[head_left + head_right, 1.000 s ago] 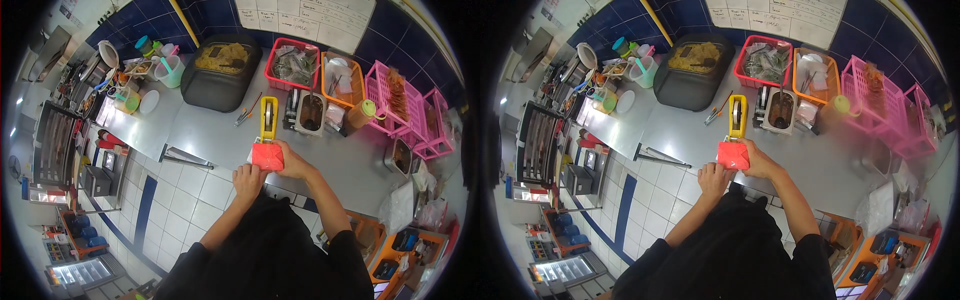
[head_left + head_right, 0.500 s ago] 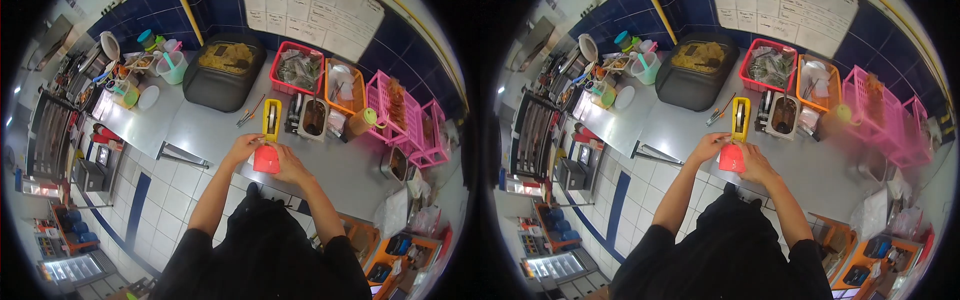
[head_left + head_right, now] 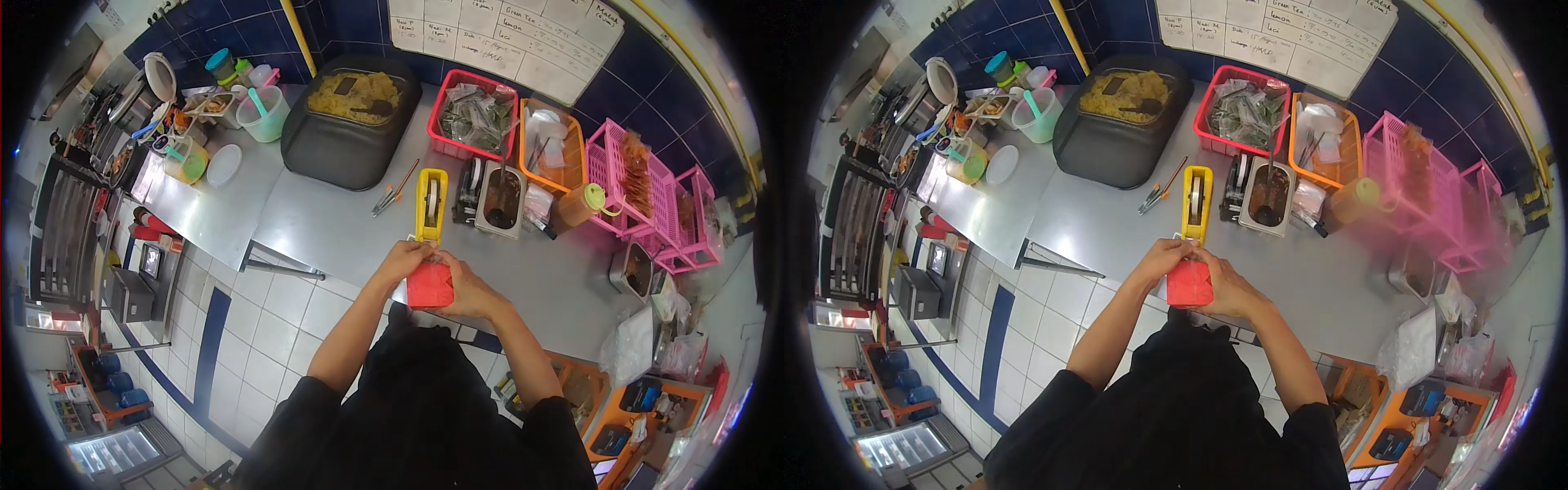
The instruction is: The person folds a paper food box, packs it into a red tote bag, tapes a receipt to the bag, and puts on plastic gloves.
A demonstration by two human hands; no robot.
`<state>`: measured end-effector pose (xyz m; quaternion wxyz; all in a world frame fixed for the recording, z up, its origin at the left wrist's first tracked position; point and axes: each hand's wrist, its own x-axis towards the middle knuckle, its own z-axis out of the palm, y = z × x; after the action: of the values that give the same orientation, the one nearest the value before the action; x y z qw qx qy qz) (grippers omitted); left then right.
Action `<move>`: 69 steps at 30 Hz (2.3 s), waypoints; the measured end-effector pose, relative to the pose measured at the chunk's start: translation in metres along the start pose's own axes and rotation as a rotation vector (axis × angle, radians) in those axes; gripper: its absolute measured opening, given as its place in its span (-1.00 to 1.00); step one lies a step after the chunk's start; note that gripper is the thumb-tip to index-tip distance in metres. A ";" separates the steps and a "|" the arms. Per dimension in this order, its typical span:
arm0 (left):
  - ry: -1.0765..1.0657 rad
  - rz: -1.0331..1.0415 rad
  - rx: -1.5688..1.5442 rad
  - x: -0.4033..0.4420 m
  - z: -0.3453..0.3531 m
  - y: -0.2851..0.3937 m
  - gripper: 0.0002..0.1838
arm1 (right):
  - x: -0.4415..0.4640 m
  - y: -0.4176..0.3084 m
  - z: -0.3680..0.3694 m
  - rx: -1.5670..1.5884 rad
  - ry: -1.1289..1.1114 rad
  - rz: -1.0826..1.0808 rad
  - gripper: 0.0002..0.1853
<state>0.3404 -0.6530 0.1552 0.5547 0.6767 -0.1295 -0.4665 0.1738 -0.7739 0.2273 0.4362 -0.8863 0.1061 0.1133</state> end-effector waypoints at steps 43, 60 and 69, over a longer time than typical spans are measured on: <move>0.550 0.017 -0.096 -0.058 -0.031 -0.084 -0.64 | -0.143 0.067 -0.015 -0.638 0.456 0.522 0.20; 0.361 -0.014 0.344 0.039 -0.050 -0.075 -0.56 | -0.121 0.081 -0.013 -0.497 0.669 0.818 0.15; 0.589 0.410 0.357 -0.014 -0.028 -0.047 -0.70 | -0.164 0.152 -0.026 -0.700 0.818 0.801 -0.11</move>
<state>0.3385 -0.6096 0.1193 0.5233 0.8274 -0.1766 -0.1022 -0.0235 -0.8712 0.1772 -0.0279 -0.8393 0.5406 -0.0509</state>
